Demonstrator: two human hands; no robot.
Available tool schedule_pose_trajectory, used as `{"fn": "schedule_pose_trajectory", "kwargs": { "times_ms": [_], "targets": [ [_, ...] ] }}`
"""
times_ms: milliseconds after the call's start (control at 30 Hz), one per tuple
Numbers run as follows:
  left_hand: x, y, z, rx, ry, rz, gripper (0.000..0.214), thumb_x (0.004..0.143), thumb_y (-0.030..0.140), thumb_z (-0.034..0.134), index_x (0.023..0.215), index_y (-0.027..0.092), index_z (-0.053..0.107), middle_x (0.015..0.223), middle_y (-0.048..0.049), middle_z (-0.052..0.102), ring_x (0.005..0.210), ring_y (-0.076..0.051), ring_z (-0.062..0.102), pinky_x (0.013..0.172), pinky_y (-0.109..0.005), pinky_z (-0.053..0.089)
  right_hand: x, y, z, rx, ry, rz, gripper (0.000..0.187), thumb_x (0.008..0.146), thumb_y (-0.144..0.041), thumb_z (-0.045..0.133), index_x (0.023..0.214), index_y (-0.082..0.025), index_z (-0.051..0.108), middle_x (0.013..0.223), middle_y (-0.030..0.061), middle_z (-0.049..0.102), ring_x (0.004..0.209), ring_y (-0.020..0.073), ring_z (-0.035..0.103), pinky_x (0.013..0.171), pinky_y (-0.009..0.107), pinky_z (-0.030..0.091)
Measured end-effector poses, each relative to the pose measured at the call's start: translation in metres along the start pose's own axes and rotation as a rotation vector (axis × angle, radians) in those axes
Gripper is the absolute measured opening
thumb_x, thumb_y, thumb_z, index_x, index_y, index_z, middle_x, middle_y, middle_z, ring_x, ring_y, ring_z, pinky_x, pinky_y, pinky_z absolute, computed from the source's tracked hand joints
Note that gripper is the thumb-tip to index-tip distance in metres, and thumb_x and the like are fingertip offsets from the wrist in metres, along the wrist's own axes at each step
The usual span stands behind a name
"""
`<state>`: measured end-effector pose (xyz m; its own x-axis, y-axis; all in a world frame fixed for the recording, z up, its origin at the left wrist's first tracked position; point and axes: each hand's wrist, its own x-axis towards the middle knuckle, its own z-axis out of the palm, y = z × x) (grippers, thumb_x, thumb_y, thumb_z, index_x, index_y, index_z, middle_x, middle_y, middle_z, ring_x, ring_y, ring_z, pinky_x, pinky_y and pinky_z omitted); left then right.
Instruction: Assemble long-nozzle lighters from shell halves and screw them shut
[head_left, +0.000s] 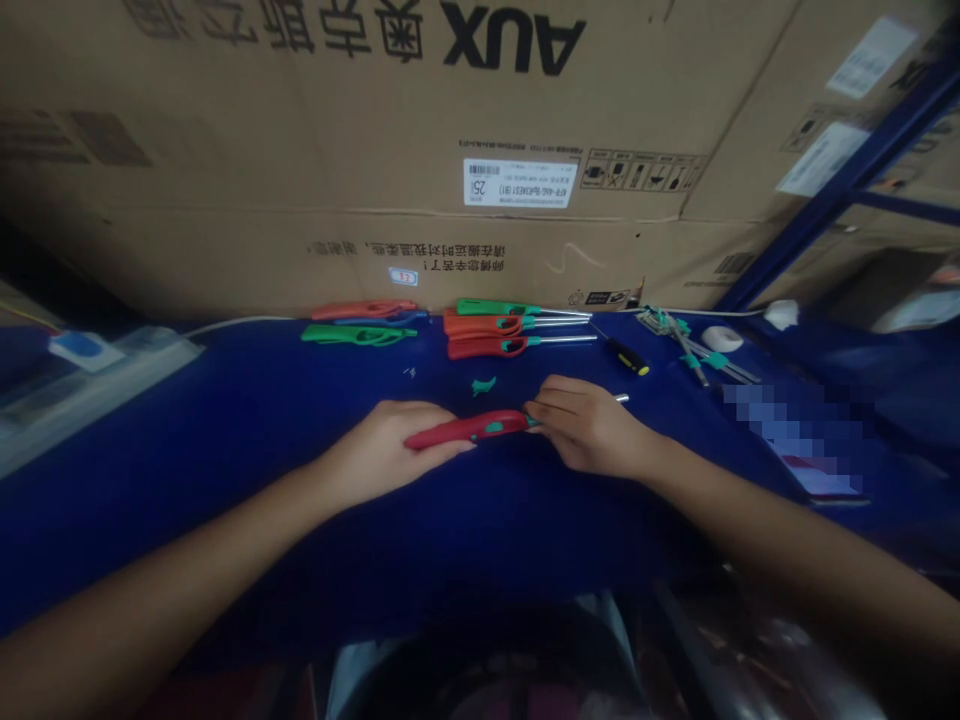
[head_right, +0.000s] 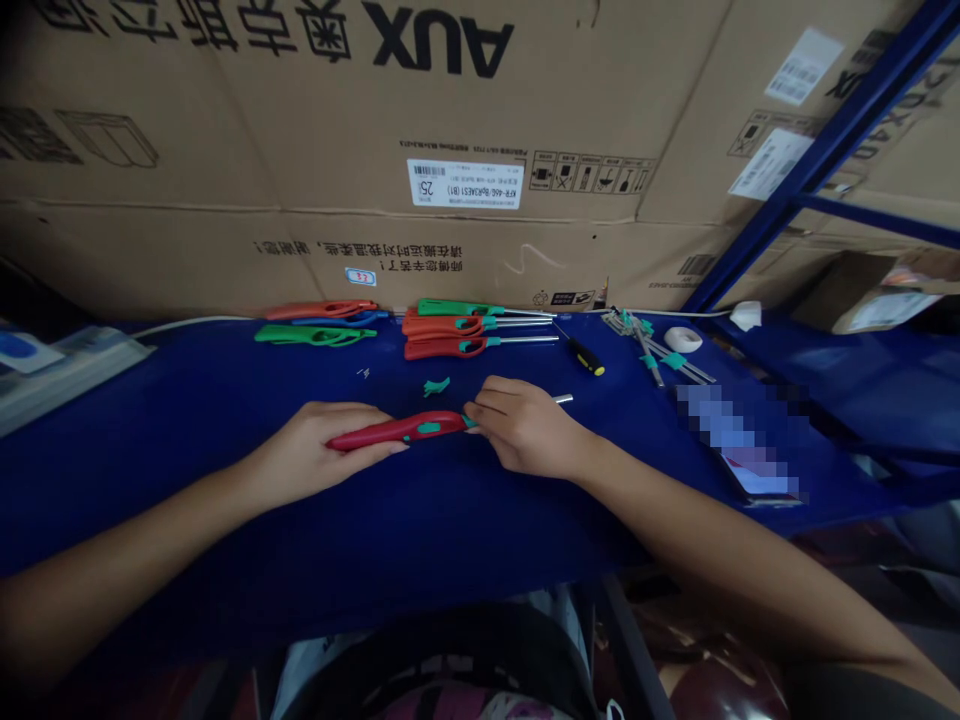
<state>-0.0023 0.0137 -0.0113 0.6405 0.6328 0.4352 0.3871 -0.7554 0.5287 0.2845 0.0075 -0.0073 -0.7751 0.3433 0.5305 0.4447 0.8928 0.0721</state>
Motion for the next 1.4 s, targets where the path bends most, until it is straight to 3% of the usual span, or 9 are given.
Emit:
{"fn": "schedule_pose_trajectory", "kwargs": {
  "times_ms": [200,333,500,633,767,900,1133,1400],
  "targets": [
    [-0.003,-0.005,0.001,0.137,-0.039,0.087,0.022,0.097,0.036,0.064,0.106,0.017,0.073,0.089,-0.0036,0.074,0.078,-0.016,0.069,0.072,-0.025,0.051,-0.002,0.001,0.001,-0.009,-0.006,-0.008,0.022,0.099,-0.011,0.046,0.102,-0.007,0.067,0.080,0.0121,0.068,0.075,0.0215,0.057,0.072,0.039,0.054],
    [0.000,-0.005,0.000,0.233,-0.157,0.044,0.031,0.102,0.043,0.054,0.106,0.018,0.072,0.091,-0.0042,0.073,0.080,-0.018,0.070,0.074,-0.027,0.053,-0.004,0.004,0.008,0.039,-0.080,0.024,0.022,0.100,-0.016,0.049,0.100,-0.008,0.069,0.081,0.0120,0.068,0.076,0.0216,0.057,0.074,0.039,0.054],
    [0.003,-0.005,0.000,0.374,-0.256,-0.063,0.043,0.104,0.051,0.044,0.127,0.020,0.063,0.117,-0.0082,0.069,0.099,-0.024,0.071,0.086,-0.035,0.055,-0.003,0.013,0.021,0.187,-0.094,0.179,0.020,0.099,-0.023,0.056,0.105,-0.011,0.070,0.087,0.0114,0.068,0.084,0.0226,0.058,0.078,0.038,0.054],
    [0.005,-0.006,0.000,0.447,-0.324,-0.115,0.045,0.105,0.050,0.039,0.135,0.023,0.057,0.120,-0.0083,0.064,0.101,-0.027,0.069,0.085,-0.038,0.056,-0.002,0.017,0.020,0.271,-0.117,0.214,0.019,0.097,-0.021,0.060,0.112,-0.013,0.070,0.092,0.0106,0.068,0.089,0.0222,0.059,0.082,0.037,0.054],
    [0.007,-0.006,-0.005,0.417,-0.254,-0.112,0.040,0.102,0.049,0.045,0.128,0.022,0.061,0.116,-0.0078,0.063,0.102,-0.025,0.067,0.086,-0.037,0.054,-0.002,0.018,0.012,0.277,-0.190,0.250,0.022,0.099,-0.023,0.059,0.114,-0.012,0.069,0.098,0.0118,0.069,0.091,0.0218,0.063,0.083,0.036,0.053],
    [0.007,-0.007,-0.010,0.385,-0.182,-0.133,0.034,0.099,0.048,0.053,0.117,0.022,0.064,0.108,-0.0057,0.064,0.087,-0.020,0.066,0.073,-0.031,0.051,-0.003,0.019,0.006,0.262,-0.201,0.295,0.021,0.100,-0.028,0.058,0.110,-0.013,0.070,0.095,0.0101,0.069,0.086,0.0203,0.064,0.080,0.034,0.053],
    [0.006,-0.008,-0.011,0.160,-0.183,-0.181,0.029,0.097,0.049,0.058,0.101,0.022,0.069,0.080,0.0018,0.068,0.068,-0.014,0.062,0.062,-0.025,0.043,-0.002,0.016,0.001,0.271,-0.224,0.257,0.021,0.101,-0.028,0.055,0.107,-0.014,0.069,0.094,0.0097,0.069,0.087,0.0201,0.064,0.079,0.033,0.053],
    [0.002,-0.002,0.002,0.050,-0.038,-0.158,0.027,0.098,0.043,0.058,0.099,0.019,0.070,0.084,-0.0004,0.072,0.072,-0.013,0.066,0.067,-0.023,0.047,-0.006,0.011,0.002,0.310,-0.151,0.274,0.020,0.102,-0.026,0.052,0.102,-0.014,0.068,0.085,0.0073,0.066,0.077,0.0180,0.062,0.071,0.030,0.049]
  ]
}}
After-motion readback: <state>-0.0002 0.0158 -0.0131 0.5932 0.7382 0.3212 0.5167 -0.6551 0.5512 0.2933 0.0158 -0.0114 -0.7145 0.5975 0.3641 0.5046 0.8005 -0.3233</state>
